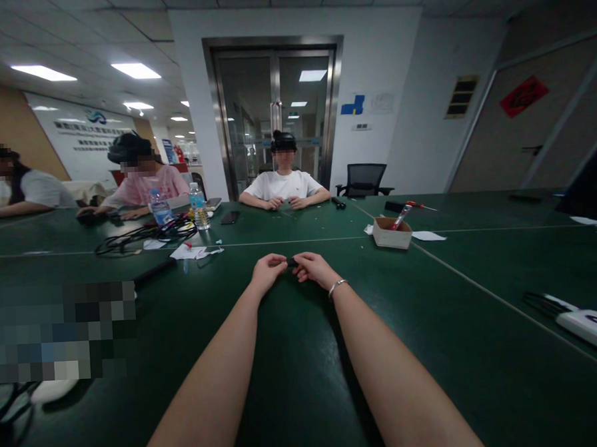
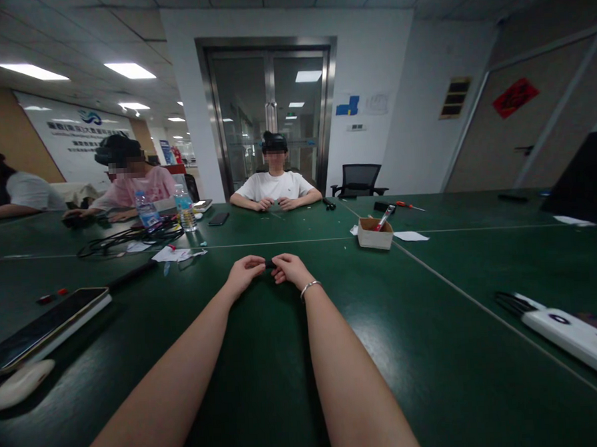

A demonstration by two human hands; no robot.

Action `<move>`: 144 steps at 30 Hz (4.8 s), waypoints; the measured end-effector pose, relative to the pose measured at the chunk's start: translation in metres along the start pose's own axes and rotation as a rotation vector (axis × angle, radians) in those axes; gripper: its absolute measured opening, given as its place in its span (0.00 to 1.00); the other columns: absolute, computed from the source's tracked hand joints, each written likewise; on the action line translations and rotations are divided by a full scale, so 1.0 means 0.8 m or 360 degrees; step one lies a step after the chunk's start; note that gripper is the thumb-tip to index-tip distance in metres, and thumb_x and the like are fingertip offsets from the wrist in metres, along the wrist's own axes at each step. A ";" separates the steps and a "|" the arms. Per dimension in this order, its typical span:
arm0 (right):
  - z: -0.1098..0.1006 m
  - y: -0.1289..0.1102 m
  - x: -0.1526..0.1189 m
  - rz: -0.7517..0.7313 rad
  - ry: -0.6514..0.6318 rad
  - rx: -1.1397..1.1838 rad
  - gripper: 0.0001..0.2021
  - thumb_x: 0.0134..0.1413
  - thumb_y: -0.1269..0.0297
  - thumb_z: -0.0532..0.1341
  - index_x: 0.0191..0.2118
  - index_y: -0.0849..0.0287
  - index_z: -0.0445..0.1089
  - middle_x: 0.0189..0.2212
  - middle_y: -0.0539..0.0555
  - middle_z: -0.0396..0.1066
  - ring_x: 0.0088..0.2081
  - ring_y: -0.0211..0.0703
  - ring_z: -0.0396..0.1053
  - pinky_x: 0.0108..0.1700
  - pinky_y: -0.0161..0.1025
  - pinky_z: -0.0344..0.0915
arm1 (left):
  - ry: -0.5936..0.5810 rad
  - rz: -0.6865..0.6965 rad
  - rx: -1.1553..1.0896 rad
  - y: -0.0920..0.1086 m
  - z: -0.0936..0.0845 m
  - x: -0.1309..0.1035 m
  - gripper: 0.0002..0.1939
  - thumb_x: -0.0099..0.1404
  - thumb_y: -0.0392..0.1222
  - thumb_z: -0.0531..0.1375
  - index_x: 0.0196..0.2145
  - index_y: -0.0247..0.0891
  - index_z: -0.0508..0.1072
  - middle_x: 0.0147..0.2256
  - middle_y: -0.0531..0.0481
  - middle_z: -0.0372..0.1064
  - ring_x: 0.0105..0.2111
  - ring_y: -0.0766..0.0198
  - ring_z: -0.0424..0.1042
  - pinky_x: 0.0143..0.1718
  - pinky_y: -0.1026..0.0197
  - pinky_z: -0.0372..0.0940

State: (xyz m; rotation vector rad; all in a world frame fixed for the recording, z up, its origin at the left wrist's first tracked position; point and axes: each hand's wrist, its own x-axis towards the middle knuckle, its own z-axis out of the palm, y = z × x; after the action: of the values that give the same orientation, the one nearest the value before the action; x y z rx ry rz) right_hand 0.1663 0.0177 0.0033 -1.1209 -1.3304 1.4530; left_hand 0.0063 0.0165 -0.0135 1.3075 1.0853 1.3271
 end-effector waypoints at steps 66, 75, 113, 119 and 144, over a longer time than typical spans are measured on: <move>-0.002 -0.001 -0.003 0.0027 -0.0039 0.0023 0.04 0.60 0.70 0.55 0.37 0.66 0.64 0.18 0.54 0.70 0.16 0.33 0.66 0.19 0.29 0.66 | 0.0010 0.0247 0.0117 0.005 -0.005 -0.008 0.14 0.48 0.33 0.65 0.35 0.34 0.74 0.39 0.42 0.73 0.42 0.60 0.72 0.48 0.53 0.64; -0.005 -0.006 -0.008 -0.0038 -0.0049 0.0121 0.21 0.52 0.67 0.62 0.52 0.57 0.59 0.28 0.50 0.70 0.16 0.30 0.67 0.20 0.31 0.70 | 0.0040 0.0203 0.0105 0.003 -0.005 -0.007 0.14 0.48 0.36 0.66 0.36 0.35 0.75 0.38 0.42 0.74 0.43 0.57 0.71 0.49 0.52 0.63; -0.004 -0.008 -0.003 -0.0079 -0.0078 0.0053 0.21 0.49 0.70 0.63 0.49 0.54 0.59 0.31 0.48 0.68 0.16 0.27 0.63 0.20 0.33 0.71 | 0.0106 0.0171 0.0067 -0.003 -0.006 0.000 0.11 0.51 0.39 0.64 0.34 0.34 0.74 0.31 0.46 0.73 0.32 0.63 0.71 0.38 0.57 0.67; -0.001 -0.011 -0.003 -0.0064 -0.0073 -0.0051 0.11 0.54 0.70 0.60 0.44 0.57 0.63 0.29 0.48 0.69 0.15 0.25 0.60 0.19 0.31 0.70 | 0.0067 0.0275 0.0164 0.001 -0.009 0.003 0.10 0.50 0.40 0.64 0.32 0.35 0.74 0.30 0.46 0.72 0.31 0.63 0.71 0.38 0.57 0.67; -0.003 -0.009 -0.001 0.0029 -0.0067 0.0013 0.09 0.56 0.67 0.60 0.41 0.61 0.61 0.23 0.50 0.70 0.16 0.32 0.67 0.18 0.29 0.68 | 0.0061 0.0133 0.0030 -0.001 -0.012 0.001 0.11 0.50 0.40 0.66 0.32 0.34 0.74 0.29 0.47 0.72 0.31 0.64 0.72 0.40 0.55 0.67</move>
State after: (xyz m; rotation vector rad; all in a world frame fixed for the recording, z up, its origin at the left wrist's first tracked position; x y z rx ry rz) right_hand 0.1689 0.0181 0.0104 -1.1052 -1.3451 1.5020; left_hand -0.0029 0.0177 -0.0147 1.3595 1.0817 1.4118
